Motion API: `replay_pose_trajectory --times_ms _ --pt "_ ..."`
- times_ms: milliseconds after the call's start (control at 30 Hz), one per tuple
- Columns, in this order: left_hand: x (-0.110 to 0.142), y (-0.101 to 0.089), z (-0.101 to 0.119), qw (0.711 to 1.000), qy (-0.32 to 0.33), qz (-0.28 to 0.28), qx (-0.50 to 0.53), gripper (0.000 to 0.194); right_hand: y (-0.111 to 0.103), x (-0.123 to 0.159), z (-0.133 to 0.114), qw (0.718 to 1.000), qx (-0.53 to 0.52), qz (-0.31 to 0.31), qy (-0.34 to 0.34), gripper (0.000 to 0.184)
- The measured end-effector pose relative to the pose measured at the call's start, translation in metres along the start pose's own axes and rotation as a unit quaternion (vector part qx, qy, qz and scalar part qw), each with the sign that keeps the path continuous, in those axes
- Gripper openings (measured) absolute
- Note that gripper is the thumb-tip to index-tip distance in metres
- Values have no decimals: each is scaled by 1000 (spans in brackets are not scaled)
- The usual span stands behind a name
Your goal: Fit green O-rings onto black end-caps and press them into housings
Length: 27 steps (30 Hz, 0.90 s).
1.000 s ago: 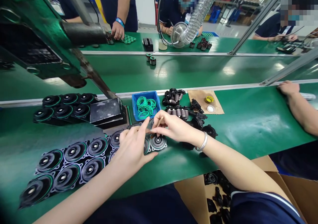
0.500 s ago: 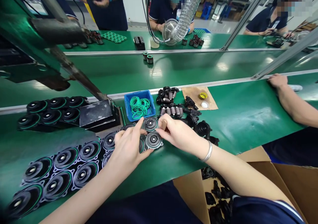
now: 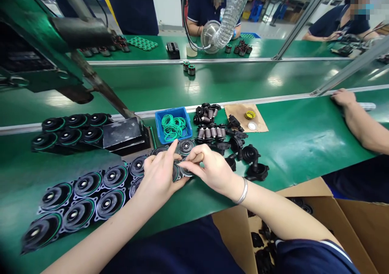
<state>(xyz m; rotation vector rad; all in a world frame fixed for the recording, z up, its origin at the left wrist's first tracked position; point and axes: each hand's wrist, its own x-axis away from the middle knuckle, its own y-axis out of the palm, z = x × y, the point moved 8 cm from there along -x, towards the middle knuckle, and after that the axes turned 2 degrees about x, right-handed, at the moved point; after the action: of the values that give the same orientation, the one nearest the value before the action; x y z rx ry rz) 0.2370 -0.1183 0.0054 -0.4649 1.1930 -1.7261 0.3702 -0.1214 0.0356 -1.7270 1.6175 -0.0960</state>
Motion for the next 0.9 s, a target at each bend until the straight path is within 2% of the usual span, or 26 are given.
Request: replay_pose_trajectory --times_ms 133,300,400,500,633,733,900 --pt "1 0 -3 1000 -14 0 12 102 21 -5 -15 989 50 -90 -106 15" --pt "0 -1 -5 999 -20 -7 31 105 29 -2 -26 976 65 -150 -145 14" --pt "0 -3 -4 999 -19 -11 36 109 25 4 -35 965 84 -175 -178 12" --pt "-1 -4 -2 1000 -11 -5 28 109 20 14 -43 947 95 -227 -208 9" --pt "-2 -5 0 1000 -13 5 15 112 9 23 -48 922 137 -285 -223 16" --pt "-4 -6 1 1000 -17 -6 16 111 1 22 -47 910 162 -302 -232 23" --pt "-5 -9 5 999 -3 -35 19 109 -10 2 -31 910 187 -290 -230 23"
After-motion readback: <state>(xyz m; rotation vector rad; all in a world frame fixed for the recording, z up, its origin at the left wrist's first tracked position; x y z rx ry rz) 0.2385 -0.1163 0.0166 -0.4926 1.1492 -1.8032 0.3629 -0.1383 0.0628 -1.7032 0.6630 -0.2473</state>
